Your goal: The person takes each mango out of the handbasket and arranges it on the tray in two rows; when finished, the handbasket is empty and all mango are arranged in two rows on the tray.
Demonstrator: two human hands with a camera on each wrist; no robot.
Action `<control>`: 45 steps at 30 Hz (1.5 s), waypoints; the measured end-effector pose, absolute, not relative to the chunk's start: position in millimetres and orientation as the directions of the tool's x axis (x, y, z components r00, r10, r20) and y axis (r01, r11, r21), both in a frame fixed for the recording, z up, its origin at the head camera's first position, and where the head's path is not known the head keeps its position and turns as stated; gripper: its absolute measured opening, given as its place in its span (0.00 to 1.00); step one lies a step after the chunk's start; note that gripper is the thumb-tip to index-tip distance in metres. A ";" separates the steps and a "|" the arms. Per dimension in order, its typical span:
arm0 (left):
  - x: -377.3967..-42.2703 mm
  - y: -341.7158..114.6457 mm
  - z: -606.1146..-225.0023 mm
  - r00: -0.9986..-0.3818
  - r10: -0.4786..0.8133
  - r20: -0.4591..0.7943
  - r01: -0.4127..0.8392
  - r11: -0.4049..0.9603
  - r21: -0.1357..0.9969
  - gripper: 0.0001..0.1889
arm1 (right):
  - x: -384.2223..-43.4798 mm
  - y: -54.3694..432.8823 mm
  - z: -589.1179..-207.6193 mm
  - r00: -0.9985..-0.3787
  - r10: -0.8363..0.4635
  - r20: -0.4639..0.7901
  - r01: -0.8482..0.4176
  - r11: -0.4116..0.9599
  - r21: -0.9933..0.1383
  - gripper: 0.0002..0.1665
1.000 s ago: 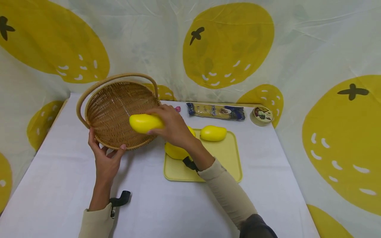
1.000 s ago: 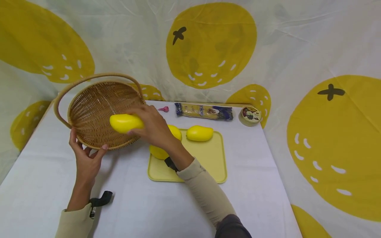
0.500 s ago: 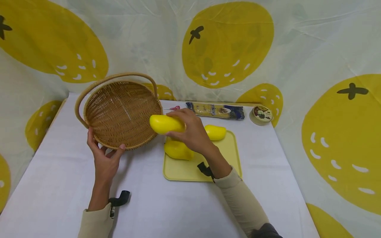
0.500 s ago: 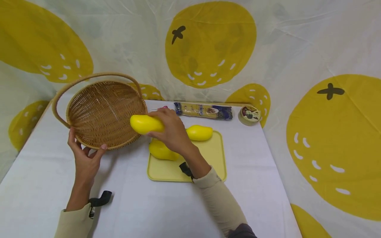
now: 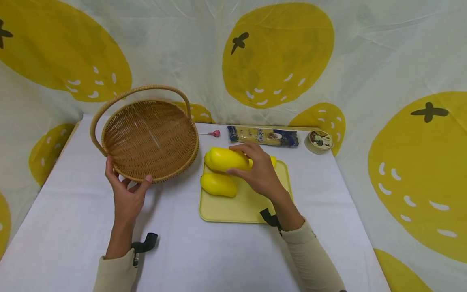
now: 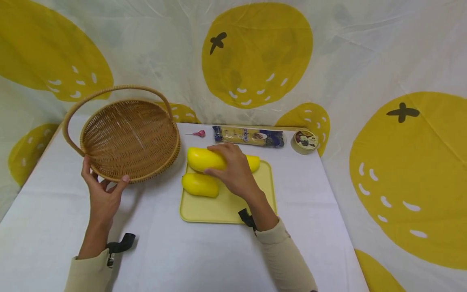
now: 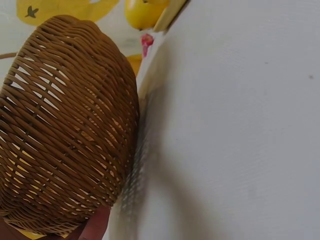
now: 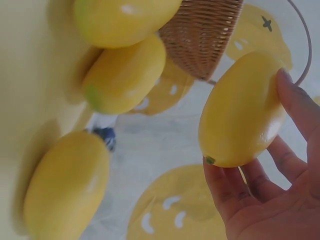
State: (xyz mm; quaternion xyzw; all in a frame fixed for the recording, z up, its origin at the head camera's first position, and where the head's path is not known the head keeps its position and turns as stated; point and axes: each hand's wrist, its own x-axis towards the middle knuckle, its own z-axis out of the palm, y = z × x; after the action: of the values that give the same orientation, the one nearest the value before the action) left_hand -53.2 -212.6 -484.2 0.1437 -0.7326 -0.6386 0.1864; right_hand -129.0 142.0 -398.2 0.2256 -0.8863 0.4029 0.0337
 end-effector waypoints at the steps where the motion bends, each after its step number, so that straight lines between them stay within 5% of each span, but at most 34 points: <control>1: -53.7 -212.9 -483.8 -0.891 -0.446 0.087 0.025 0.143 0.989 0.62 | -128.1 145.7 -399.5 -0.901 -0.366 0.235 -0.417 0.578 -0.701 0.34; 29: -61.9 -213.1 -470.0 -0.909 -0.416 0.022 -0.069 0.203 0.977 0.58 | -106.0 236.2 -441.9 -0.981 -0.193 -0.020 -0.134 0.749 -0.649 0.36; 45: -58.3 -212.0 -470.1 -0.895 -0.442 0.060 -0.069 0.270 0.960 0.58 | -101.3 243.9 -469.4 -0.977 -0.202 -0.061 -0.117 0.759 -0.641 0.37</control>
State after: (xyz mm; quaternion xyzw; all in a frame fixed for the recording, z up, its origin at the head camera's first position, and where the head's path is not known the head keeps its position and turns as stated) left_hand -58.3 -212.0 -470.1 0.1637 -0.7805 -0.5816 0.1607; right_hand -101.3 243.9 -469.4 0.0853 -0.9356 0.3366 -0.0632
